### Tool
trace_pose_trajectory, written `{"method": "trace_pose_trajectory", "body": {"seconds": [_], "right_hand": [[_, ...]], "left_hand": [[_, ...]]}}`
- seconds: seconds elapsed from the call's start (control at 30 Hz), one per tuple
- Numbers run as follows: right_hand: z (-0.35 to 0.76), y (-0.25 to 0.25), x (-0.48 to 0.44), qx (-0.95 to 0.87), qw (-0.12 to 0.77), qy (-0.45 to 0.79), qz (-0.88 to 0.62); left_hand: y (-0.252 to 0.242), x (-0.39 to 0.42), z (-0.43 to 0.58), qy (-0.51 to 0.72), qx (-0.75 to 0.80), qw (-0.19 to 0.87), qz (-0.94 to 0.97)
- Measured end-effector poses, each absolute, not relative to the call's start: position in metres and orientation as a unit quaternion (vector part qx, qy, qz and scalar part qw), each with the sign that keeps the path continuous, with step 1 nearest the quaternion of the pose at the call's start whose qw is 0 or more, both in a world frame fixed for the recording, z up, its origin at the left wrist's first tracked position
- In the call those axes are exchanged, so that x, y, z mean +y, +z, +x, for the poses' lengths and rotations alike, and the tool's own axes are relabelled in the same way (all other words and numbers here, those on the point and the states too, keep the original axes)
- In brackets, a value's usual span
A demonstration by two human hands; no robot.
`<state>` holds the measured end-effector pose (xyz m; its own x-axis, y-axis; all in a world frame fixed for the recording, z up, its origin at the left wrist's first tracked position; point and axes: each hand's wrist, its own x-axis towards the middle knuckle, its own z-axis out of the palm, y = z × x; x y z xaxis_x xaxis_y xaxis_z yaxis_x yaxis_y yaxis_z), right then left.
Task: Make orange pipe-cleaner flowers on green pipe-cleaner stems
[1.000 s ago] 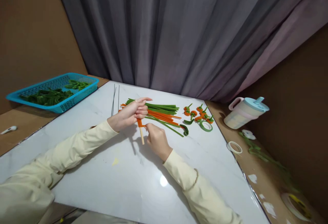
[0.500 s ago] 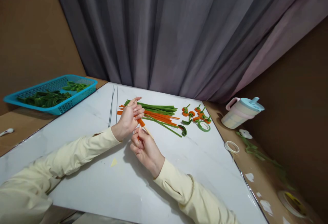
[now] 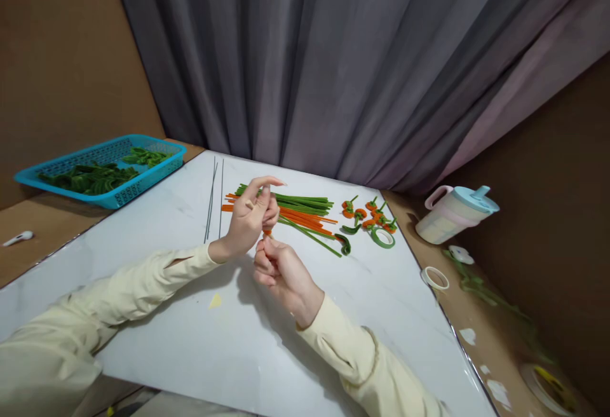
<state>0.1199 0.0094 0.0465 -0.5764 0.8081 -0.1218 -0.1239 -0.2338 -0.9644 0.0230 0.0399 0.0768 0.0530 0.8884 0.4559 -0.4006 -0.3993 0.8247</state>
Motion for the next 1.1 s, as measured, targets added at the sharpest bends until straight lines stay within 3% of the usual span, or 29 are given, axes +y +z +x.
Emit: {"method": "trace_pose_trajectory", "body": {"seconds": [0.13, 0.23, 0.33, 0.43, 0.5, 0.63, 0.8, 1.1], "right_hand": [[0.131, 0.038, 0.024, -0.624, 0.277, 0.65, -0.333], [0.138, 0.033, 0.035, -0.701, 0.272, 0.569, -0.333], [0.145, 0.029, 0.044, -0.752, 0.298, 0.487, -0.329], [0.151, 0.024, 0.047, -0.758, 0.347, 0.441, -0.333], [0.15, 0.02, 0.045, -0.737, 0.389, 0.433, -0.343], [0.136, 0.013, 0.033, -0.655, 0.458, 0.481, -0.36], [0.118, 0.018, 0.024, -0.521, 0.459, 0.638, -0.332], [0.114, 0.041, 0.006, -0.328, 0.433, 0.802, -0.248]], "left_hand": [[0.076, 0.045, 0.018, 0.518, 0.292, 0.471, 0.652], [0.08, 0.05, 0.014, 0.407, 0.347, 0.516, 0.669], [0.086, 0.056, 0.01, 0.379, 0.342, 0.647, 0.567], [0.089, 0.065, 0.005, 0.436, 0.289, 0.777, 0.35], [0.086, 0.072, 0.004, 0.477, 0.269, 0.806, 0.223], [0.073, 0.079, 0.008, 0.559, 0.261, 0.773, 0.146], [0.068, 0.075, 0.015, 0.658, 0.221, 0.708, 0.126], [0.083, 0.051, 0.022, 0.712, 0.197, 0.583, 0.337]]}}
